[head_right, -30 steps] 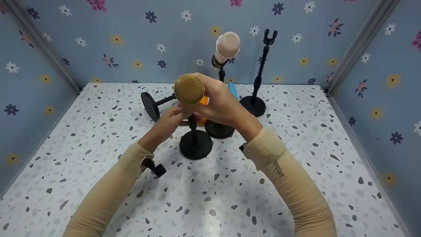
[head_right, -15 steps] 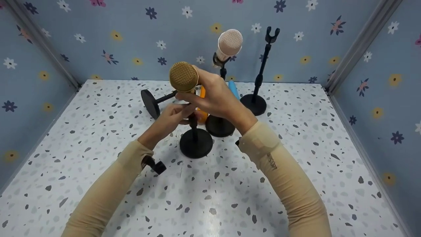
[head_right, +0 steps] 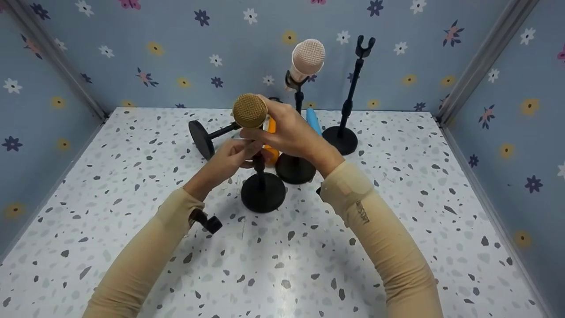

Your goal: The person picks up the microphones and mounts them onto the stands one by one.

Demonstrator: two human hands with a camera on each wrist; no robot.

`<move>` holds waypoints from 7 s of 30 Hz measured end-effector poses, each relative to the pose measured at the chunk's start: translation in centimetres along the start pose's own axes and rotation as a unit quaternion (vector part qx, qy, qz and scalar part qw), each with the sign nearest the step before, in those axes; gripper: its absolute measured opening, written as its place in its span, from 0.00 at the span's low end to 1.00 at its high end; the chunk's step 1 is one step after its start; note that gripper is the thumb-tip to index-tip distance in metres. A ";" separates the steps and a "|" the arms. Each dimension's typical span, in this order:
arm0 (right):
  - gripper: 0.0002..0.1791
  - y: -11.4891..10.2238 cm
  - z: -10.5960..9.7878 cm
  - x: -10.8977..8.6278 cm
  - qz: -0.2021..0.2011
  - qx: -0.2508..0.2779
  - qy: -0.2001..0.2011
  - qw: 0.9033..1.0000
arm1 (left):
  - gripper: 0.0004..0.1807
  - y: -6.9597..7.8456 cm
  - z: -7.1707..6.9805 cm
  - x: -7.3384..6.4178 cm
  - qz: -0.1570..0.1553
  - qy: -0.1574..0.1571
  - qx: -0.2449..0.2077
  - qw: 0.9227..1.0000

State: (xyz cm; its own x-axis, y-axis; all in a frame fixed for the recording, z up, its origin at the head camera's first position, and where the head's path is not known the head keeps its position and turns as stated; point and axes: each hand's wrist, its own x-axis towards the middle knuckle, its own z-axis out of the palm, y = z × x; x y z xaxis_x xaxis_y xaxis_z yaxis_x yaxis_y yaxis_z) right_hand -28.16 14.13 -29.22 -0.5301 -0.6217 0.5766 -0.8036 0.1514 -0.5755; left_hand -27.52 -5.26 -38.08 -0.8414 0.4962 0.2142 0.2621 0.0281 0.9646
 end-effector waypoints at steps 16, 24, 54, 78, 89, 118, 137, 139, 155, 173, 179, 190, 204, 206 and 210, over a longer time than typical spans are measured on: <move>0.27 0.6 -0.9 -0.4 -0.008 -0.023 0.023 0.999 | 0.13 -0.6 0.0 0.2 0.029 -0.002 0.034 0.999; 0.29 0.8 -0.8 0.2 -0.014 -0.029 0.005 0.999 | 0.12 -0.8 -0.8 0.0 0.014 -0.005 0.056 0.998; 0.39 1.8 -1.5 -1.2 -0.019 -0.014 -0.080 0.997 | 0.12 -1.4 -0.5 -0.4 0.058 -0.007 0.093 0.994; 0.43 5.0 -3.5 -6.7 0.187 -0.021 -0.166 0.968 | 0.13 -1.4 -0.8 -0.4 0.066 0.002 0.083 0.994; 0.51 7.3 -0.3 -8.4 0.252 -0.137 -0.293 0.912 | 0.15 -1.6 -0.3 -0.4 0.061 0.002 0.089 0.994; 0.42 8.6 6.0 -8.0 0.175 -0.235 -0.366 0.883 | 0.12 -1.8 -0.3 -0.4 0.079 0.011 0.097 0.992; 0.36 8.5 6.4 -7.6 0.190 -0.212 -0.331 0.900 | 0.11 -1.6 -0.1 -0.5 0.074 0.019 0.106 0.991; 0.37 8.5 6.4 -7.6 0.195 -0.212 -0.331 0.899 | 0.10 -1.7 -0.1 -0.4 0.074 0.021 0.108 0.991; 0.37 8.4 6.2 -7.4 0.230 -0.210 -0.337 0.888 | 0.13 -1.3 -0.1 -0.5 0.061 0.003 0.079 0.995; 0.38 8.5 6.3 -7.6 0.239 -0.208 -0.334 0.888 | 0.26 -1.8 -1.0 -1.1 0.100 -0.038 0.121 0.987; 0.40 8.3 6.4 -7.6 0.243 -0.214 -0.326 0.888 | 0.25 -2.0 -0.9 -1.1 0.118 -0.021 0.107 0.987; 0.42 7.9 6.4 -7.3 0.257 -0.220 -0.332 0.880 | 0.18 -2.2 -0.4 -1.3 0.171 0.020 0.142 0.975; 0.40 8.1 6.6 -7.9 0.230 -0.229 -0.307 0.894 | 0.15 -2.3 0.7 -1.8 0.162 0.054 0.195 0.966; 0.39 8.2 6.7 -7.9 0.228 -0.230 -0.304 0.896 | 0.15 -2.4 0.6 -1.8 0.150 0.043 0.164 0.974; 0.41 8.1 6.7 -7.7 0.244 -0.227 -0.303 0.893 | 0.13 -2.4 0.6 -1.8 0.156 0.054 0.154 0.974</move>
State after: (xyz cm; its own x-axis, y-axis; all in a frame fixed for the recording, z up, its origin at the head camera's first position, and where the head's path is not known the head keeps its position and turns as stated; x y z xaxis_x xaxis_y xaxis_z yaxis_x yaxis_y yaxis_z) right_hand -28.75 14.99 -42.24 -0.7144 -0.6771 -0.1765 -0.6165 0.7284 -0.2989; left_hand -26.40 -5.68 -40.91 -0.7382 0.4282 0.5213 0.6288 0.1568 0.7616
